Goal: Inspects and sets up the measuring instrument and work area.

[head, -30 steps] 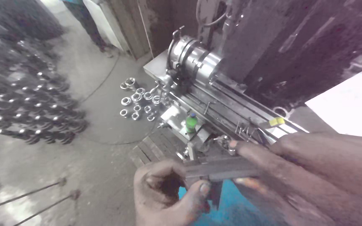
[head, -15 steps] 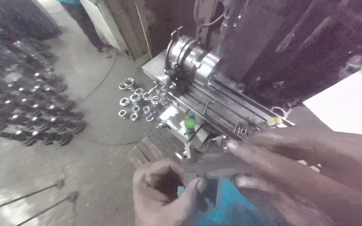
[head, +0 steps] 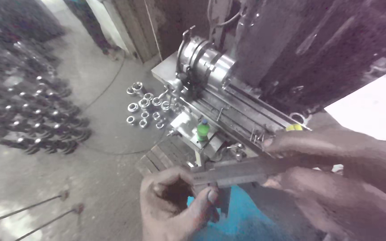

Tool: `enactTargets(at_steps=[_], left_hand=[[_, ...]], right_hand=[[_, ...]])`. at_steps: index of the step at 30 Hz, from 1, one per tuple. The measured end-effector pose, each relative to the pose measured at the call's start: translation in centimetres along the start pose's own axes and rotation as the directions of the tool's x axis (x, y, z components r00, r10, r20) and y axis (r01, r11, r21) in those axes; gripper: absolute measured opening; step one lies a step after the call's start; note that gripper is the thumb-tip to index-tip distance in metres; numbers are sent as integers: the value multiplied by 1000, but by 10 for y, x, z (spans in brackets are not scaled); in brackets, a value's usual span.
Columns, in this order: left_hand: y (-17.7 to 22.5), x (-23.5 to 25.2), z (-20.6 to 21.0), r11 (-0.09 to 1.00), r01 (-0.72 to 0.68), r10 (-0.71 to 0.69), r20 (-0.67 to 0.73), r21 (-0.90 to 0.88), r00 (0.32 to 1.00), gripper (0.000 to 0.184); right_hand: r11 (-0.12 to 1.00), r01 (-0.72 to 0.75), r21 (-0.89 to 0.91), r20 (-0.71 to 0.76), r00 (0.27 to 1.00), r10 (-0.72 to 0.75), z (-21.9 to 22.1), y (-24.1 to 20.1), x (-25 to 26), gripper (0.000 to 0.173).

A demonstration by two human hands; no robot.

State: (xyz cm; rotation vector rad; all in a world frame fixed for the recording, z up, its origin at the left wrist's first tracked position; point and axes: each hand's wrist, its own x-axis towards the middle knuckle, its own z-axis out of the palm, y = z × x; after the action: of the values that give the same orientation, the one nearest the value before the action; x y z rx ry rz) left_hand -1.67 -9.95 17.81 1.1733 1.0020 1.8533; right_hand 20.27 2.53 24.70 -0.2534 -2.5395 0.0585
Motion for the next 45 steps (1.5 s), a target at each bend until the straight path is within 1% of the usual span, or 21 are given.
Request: enactTargets(at_steps=[13,16,20,23,26,28,30,32,34,36,37,39,40,42,44,45], left_hand=[[-2,1,-1,1000,-10,10,-5,21,1000,8],[-3,2,-1,1000,-8,8,-1,5,1000,7],[-4,2,-1,1000,4,-4,16,-16,1000,7],[-5,2,-1,1000,0,0,19,-17,1000,7],[-6,2,-1,993,-45,42,34,105,999,7],[-7,2,-2,981,-70,59,68,181,996,6],[-8,0,-3,966,-85,64,90,245,994,7],[-11,-2,-5,956,-93,61,122,278,991,8],[-10,-3,-7,949,-63,13,163,309,987,7],[-9,-5,-7,935,-16,-53,183,354,982,7],[-10,-7,-8,927,10,-84,181,374,980,8],[-17,-10,-10,914,52,-128,165,402,978,10],[-20,-11,-11,900,70,-149,153,430,977,12],[-32,-14,-16,851,110,-192,109,514,975,15],[-50,-15,-24,798,135,-205,54,588,977,17],[-57,-16,-28,775,158,-219,26,612,975,18]], right_hand=[[1000,-9,-23,-3,1000,9,2,0,-1,13],[1000,-6,-4,3,1000,6,4,2,-3,14],[1000,1,-25,10,1000,-1,3,3,-2,14],[1000,-30,-9,26,999,30,1,3,1,16],[990,-123,64,52,991,120,0,5,5,29],[977,-163,135,62,986,156,3,7,7,29],[973,-122,197,92,990,105,8,12,9,26],[975,-69,211,131,990,42,14,17,10,22],[966,-56,253,164,986,14,22,21,11,20],[930,-103,352,213,977,27,30,24,11,21],[895,-152,420,249,967,48,33,25,9,22],[790,-295,538,335,934,120,47,28,2,23],[734,-375,567,393,906,159,57,31,-4,23],[618,-492,613,473,855,212,89,39,-24,23],[507,-530,680,484,843,233,125,46,-46,25],[469,-534,704,475,844,247,141,48,-54,26]])
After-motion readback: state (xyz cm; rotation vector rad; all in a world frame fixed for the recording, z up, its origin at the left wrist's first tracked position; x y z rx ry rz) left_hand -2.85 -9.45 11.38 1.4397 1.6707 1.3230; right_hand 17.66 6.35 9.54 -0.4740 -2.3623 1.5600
